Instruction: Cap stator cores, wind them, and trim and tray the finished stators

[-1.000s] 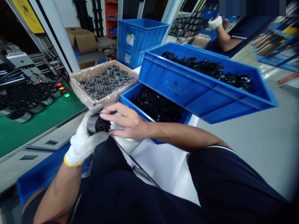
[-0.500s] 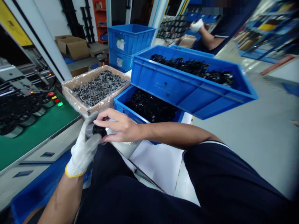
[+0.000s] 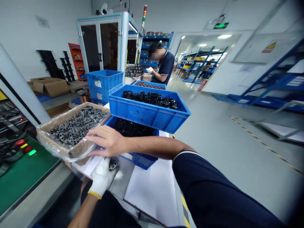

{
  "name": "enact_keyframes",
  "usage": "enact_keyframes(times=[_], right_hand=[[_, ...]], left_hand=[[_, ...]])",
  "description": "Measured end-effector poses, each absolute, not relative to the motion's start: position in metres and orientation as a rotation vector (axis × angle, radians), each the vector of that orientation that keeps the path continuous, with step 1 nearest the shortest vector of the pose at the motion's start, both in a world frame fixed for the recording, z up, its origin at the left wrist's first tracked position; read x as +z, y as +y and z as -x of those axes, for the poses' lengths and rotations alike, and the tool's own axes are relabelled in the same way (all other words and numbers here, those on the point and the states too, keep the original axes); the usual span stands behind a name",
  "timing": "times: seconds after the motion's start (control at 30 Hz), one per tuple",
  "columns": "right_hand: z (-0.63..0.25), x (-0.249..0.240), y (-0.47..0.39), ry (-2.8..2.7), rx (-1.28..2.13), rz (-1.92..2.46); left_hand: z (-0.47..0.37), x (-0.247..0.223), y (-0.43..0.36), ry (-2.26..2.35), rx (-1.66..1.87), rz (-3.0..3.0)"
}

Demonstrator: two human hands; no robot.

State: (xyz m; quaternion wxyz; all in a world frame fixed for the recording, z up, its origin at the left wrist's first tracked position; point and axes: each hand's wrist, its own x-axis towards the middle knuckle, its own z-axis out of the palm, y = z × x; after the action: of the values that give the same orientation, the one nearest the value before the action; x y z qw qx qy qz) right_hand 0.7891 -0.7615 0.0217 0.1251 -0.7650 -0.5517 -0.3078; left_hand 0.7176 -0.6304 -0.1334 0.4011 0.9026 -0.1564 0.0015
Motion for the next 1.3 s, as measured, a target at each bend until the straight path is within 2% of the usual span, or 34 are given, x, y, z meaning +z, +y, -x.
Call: enact_keyframes(times=[0.1,0.2,0.3,0.43,0.63,0.77,0.9,1.07,1.3], right_hand=[[-0.839,0.079,-0.797,-1.405,-0.953,2.570],[-0.893,0.139,-0.849,-0.517,-0.797,3.035],[-0.924,0.158,-0.893,-0.292,-0.663,3.095],[-0.943,0.139,-0.913,-0.349,-0.613,3.012],[-0.967,0.143,-0.912,-0.480,-0.821,2.775],[-0.909,0.133,-0.865,-0.628,-1.061,2.336],[-0.805,0.074,-0.788,-1.178,-0.830,1.888],[-0.732,0.014,-0.731,-1.521,-0.663,1.601],[-0.731,-0.003,-0.737,-1.585,-0.709,1.540]], left_hand=[[-0.712,-0.148,-0.638,-0.348,-0.031,-2.415],[-0.708,-0.150,-0.636,-0.356,0.028,-2.471],[-0.704,-0.146,-0.635,-0.345,0.004,-2.314],[-0.703,-0.139,-0.629,-0.230,-0.075,-2.120],[-0.697,-0.104,-0.586,-0.039,-0.052,-1.800],[-0.667,-0.057,-0.554,0.068,0.029,-1.822],[-0.644,-0.027,-0.528,-0.040,0.209,-1.794],[-0.635,-0.028,-0.525,-0.147,0.267,-1.345],[-0.635,-0.039,-0.547,-0.171,0.385,-1.488]])
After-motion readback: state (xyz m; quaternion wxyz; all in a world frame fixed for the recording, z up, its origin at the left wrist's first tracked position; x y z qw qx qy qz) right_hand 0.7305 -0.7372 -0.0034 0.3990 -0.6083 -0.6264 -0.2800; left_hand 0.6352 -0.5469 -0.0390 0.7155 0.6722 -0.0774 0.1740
